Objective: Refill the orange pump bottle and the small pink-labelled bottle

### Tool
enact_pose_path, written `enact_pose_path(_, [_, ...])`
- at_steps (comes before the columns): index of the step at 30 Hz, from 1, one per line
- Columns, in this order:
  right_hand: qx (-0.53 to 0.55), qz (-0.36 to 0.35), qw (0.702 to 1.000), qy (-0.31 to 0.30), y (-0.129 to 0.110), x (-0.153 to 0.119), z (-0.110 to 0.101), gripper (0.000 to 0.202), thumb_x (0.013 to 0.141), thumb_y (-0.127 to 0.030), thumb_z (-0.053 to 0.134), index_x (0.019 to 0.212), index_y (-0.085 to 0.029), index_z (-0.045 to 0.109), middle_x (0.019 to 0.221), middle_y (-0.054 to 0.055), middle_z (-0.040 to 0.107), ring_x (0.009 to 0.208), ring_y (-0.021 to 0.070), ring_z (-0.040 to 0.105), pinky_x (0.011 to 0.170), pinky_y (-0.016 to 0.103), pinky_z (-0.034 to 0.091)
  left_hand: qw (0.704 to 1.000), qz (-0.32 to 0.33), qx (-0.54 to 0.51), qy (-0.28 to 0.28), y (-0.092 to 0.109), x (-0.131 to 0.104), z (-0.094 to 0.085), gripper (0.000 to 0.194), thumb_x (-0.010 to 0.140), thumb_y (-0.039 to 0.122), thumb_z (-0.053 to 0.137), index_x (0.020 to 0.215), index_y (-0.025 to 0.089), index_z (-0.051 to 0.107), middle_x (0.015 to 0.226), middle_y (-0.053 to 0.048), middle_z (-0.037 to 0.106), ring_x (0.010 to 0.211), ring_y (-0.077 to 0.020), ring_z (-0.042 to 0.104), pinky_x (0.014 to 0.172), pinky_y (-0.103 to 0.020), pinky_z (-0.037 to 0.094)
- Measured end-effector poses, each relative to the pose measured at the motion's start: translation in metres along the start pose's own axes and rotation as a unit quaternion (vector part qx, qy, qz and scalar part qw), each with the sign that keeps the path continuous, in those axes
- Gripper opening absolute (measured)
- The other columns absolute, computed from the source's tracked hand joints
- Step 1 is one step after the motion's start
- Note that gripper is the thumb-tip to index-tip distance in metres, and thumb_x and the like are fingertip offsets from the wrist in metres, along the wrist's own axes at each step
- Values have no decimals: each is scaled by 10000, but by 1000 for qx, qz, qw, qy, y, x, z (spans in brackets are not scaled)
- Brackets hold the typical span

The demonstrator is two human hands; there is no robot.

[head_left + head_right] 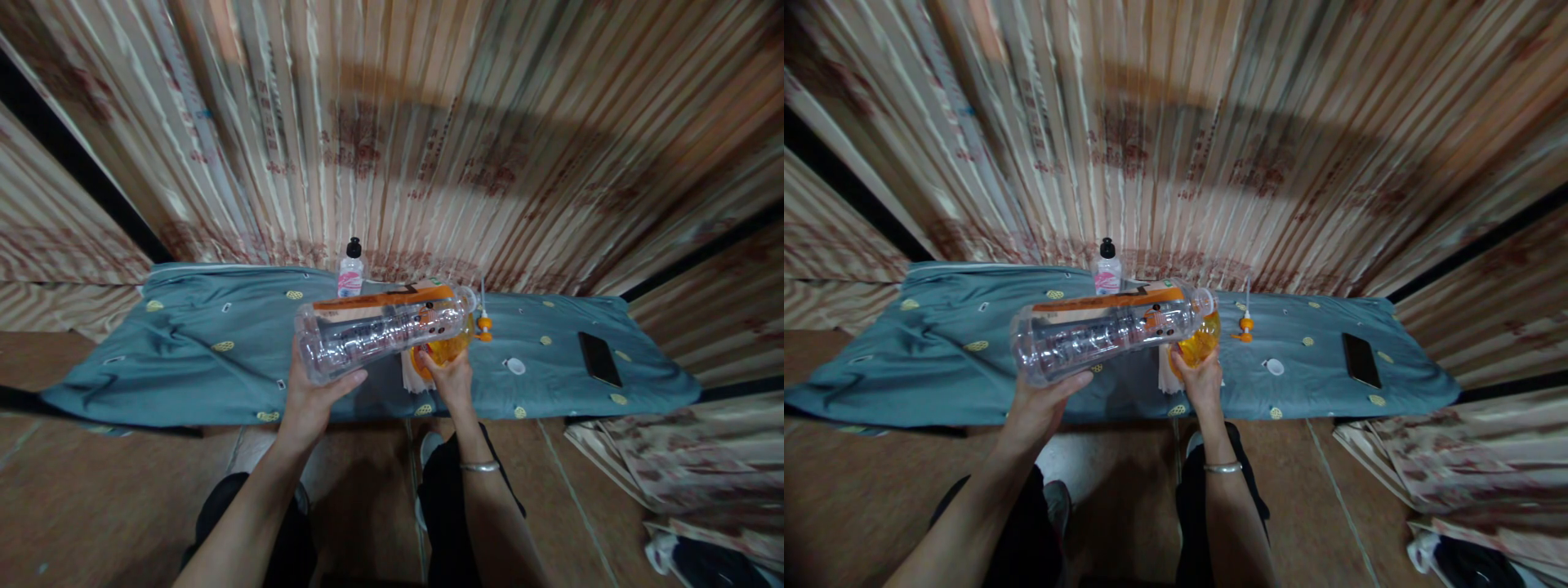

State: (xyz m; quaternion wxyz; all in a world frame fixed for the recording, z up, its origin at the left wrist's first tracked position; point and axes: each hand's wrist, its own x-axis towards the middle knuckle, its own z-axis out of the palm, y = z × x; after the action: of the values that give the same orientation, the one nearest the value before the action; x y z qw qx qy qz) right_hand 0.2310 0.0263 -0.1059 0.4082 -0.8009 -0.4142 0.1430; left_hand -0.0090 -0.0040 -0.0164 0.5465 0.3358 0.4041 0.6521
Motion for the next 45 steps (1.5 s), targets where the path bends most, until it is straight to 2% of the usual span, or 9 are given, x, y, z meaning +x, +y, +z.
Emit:
enact_pose_path(8, [8, -21, 1000, 13, 2, -1, 3, 895, 597, -670, 773, 1261, -114, 551, 1150, 267, 767, 1085, 418, 744, 827, 446, 578, 1000, -4, -11, 9, -1, 1, 0, 981, 411, 203, 1008, 1291, 246, 578, 1253, -50, 694, 1100, -252, 685, 1029, -419, 552])
enact_pose_path(17, [13, -24, 1000, 15, 6, 1, 3, 926, 577, -699, 772, 1258, -106, 568, 1118, 260, 773, 1036, 413, 748, 803, 446, 570, 1000, 3, -4, 7, 1, 0, 1, 1015, 429, 190, 994, 1342, 267, 557, 1344, -57, 663, 1176, -263, 668, 1057, -423, 544])
enact_pose_path(21, [6, -26, 999, 22, 7, 1, 4, 946, 574, -712, 773, 1267, -102, 566, 1101, 259, 777, 1011, 408, 753, 783, 435, 566, 1000, 0, -1, 4, 0, 1, 0, 976, 434, 202, 995, 1309, 265, 569, 1282, -48, 685, 1136, -260, 681, 1037, -422, 555])
enact_pose_path(27, [-4, -24, 1000, 19, 5, 1, 4, 978, 587, -721, 777, 1291, -83, 544, 1121, 279, 769, 1044, 434, 748, 816, 460, 573, 1000, -3, 5, -2, 0, 0, 0, 987, 447, 221, 1002, 1329, 260, 561, 1260, -47, 701, 1126, -261, 700, 1033, -420, 561])
enact_pose_path(32, [-7, -18, 1000, 9, 4, 1, 2, 962, 591, -707, 794, 1275, -77, 551, 1099, 282, 772, 1069, 441, 744, 851, 475, 577, 1000, -3, 3, -6, 2, -1, 1, 1038, 461, 207, 996, 1392, 278, 542, 1344, -57, 679, 1190, -277, 688, 1066, -434, 551])
enact_pose_path(41, [-8, -23, 1000, 4, 0, -2, 0, 902, 610, -703, 774, 1248, -102, 560, 1112, 272, 770, 1100, 434, 736, 860, 465, 576, 1000, -2, -2, -8, -1, 0, 0, 942, 457, 207, 1003, 1294, 254, 572, 1250, -46, 692, 1110, -251, 684, 1058, -427, 542])
enact_pose_path(45, [-12, -22, 1000, 11, 2, -1, 1, 925, 602, -696, 786, 1263, -95, 549, 1117, 279, 767, 1093, 441, 737, 858, 472, 575, 1000, -8, -2, -2, 0, -1, 0, 1005, 453, 208, 1006, 1343, 254, 541, 1307, -61, 665, 1119, -253, 679, 1047, -434, 548])
